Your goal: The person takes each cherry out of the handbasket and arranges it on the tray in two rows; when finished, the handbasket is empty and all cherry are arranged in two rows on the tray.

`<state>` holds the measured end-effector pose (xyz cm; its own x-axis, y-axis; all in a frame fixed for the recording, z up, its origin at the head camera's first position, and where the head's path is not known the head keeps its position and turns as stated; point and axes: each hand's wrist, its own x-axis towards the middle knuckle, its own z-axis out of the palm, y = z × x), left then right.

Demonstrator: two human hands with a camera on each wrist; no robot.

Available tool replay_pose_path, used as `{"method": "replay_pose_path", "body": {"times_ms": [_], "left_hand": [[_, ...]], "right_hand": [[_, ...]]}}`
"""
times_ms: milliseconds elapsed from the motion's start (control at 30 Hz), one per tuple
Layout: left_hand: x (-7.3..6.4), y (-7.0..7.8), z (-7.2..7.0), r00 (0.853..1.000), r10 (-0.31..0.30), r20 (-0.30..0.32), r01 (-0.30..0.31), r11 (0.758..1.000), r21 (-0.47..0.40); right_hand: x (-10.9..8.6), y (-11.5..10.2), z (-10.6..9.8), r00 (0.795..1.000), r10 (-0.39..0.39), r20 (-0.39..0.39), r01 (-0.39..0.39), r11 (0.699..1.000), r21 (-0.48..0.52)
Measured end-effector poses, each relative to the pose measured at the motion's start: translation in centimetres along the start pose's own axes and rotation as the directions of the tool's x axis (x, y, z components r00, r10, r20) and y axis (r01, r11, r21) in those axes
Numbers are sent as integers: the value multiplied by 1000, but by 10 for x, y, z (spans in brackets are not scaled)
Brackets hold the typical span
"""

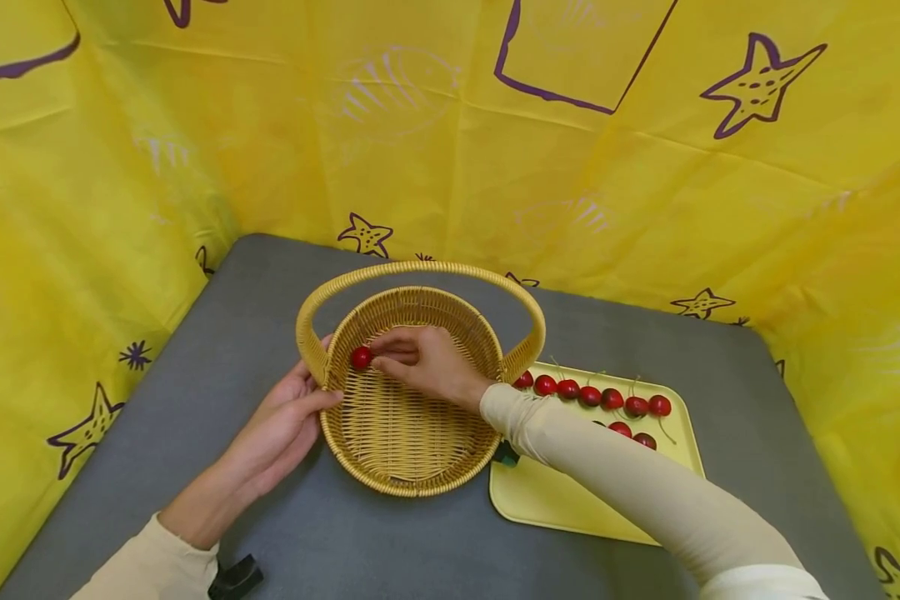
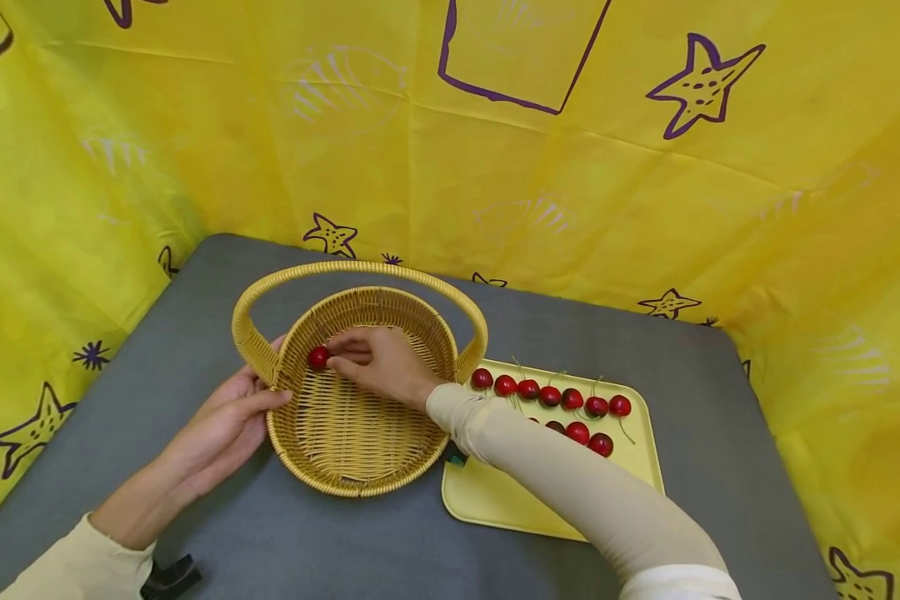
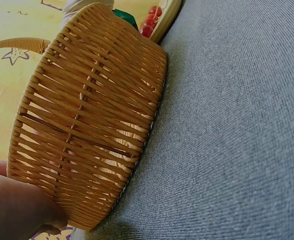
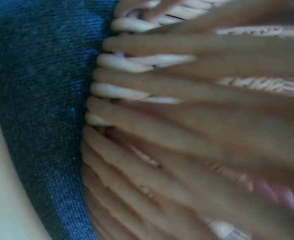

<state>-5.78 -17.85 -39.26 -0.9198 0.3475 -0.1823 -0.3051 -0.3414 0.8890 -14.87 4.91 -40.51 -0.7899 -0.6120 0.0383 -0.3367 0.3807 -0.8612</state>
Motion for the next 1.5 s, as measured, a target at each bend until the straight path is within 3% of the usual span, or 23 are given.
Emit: {"method": "replay_pose_path", "body": {"times_ms": [100, 167, 333, 533, 767, 900, 1233, 1367, 1500], "left_hand": [[2, 1, 1, 1000, -4, 6, 4, 1000, 3], [3, 1, 1, 1000, -6, 8, 6, 1000, 4], [6, 0, 2, 1000, -15, 13, 15, 1000, 5], [9, -1, 3, 999, -25, 24, 25, 1000, 12], [12, 0, 5, 999, -24, 33, 23, 999, 22], [12, 2, 7, 999, -18, 43, 16, 999, 31], [0, 3, 2, 1000, -22, 17, 21, 999, 40], [-2, 2, -1, 1000, -13, 16, 12, 999, 40], [-2, 2, -3, 1000, -13, 7, 13, 999, 48]], "right_hand": [[-2, 1, -2, 999, 20, -40, -20, 1000, 5], [-2, 2, -3, 1000, 18, -23, -18, 999, -30], [-1, 5, -3, 999, -19, 43, 18, 1000, 5], [-5, 4, -3, 999, -16, 38, 15, 1000, 17], [-11, 1, -2, 986, -9, 165, -3, 997, 72], [-12, -2, 0, 980, -28, 196, 12, 996, 83], [-11, -17, 19, 972, -58, 228, 79, 993, -87], [-14, -21, 19, 973, -52, 225, 56, 998, -12], [-30, -32, 6, 981, -56, 188, 36, 993, 108]]}}
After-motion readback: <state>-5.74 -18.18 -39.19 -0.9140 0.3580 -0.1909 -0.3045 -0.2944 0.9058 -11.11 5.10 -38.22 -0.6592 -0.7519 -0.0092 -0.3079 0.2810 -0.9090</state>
